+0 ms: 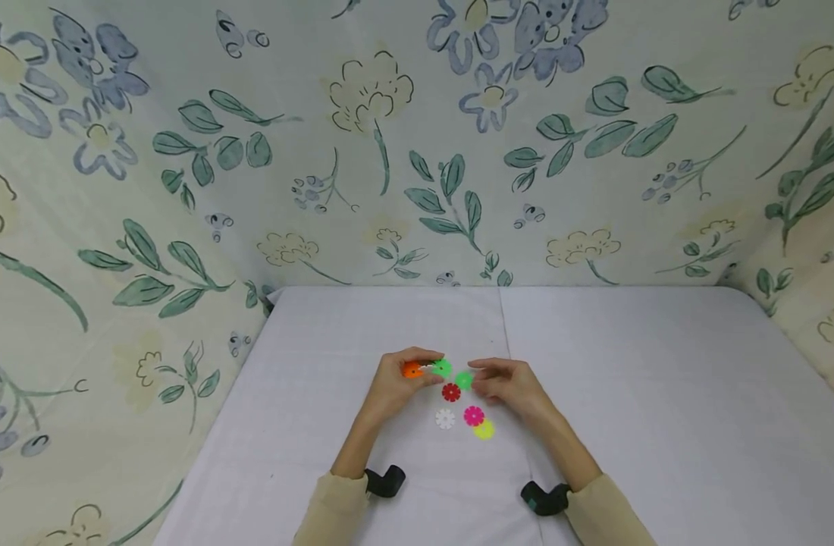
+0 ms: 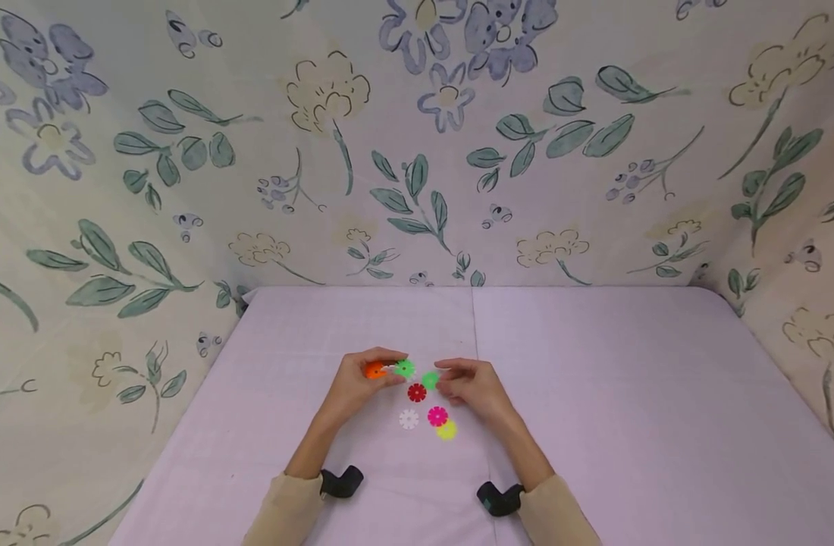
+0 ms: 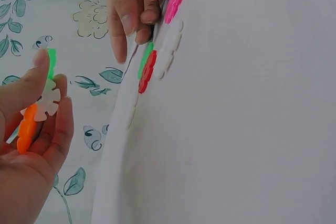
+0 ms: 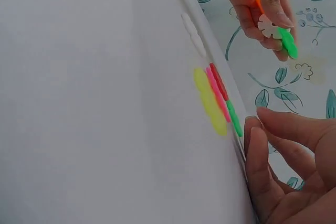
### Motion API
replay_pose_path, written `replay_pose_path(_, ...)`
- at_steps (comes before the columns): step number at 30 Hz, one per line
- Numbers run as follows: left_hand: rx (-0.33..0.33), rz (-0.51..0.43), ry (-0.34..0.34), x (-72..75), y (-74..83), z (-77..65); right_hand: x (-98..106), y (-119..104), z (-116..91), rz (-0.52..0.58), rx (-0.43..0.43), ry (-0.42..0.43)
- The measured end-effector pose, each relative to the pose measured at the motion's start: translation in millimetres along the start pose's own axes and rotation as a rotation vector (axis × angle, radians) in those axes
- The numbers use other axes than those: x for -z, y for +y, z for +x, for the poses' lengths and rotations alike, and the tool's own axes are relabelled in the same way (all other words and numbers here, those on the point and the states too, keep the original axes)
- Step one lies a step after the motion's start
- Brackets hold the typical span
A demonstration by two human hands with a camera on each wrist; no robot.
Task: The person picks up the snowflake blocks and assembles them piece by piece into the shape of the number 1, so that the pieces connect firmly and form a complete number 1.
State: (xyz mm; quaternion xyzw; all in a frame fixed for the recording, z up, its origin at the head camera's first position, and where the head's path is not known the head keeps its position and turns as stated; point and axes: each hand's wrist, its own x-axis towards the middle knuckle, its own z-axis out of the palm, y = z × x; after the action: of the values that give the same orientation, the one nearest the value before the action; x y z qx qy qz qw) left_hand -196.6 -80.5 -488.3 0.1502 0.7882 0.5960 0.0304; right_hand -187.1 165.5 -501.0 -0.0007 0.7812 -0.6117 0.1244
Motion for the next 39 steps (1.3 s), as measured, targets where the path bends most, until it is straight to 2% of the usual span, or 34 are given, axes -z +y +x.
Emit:
replay_pose_path(14,0.022,0.002,-0.016,1.2,-1.4,0.3,-5,-3,13,-0.162,0.063,-0.036)
replay_pose_path(20,0.017,-0.003,-0.022,2.3,-0.8,-1.8,-10,-3,14,-0.252,0.08,-0.026)
replay_pose_path(25,0.02,0.002,-0.052,2.3,-0.9,-2.1,-12,-6,12,-0.314,0.08,-0.016)
replay_pose_path(31,0.005,0.011,-0.11,0.5,-0.8,-1.9,-12,-6,10,-0.405,0.125,-0.007)
replay_pose_path(39,-0.009,0.018,-0.113,-1.0,-0.3,-1.5,-10,-6,2,-0.411,0.194,-0.013)
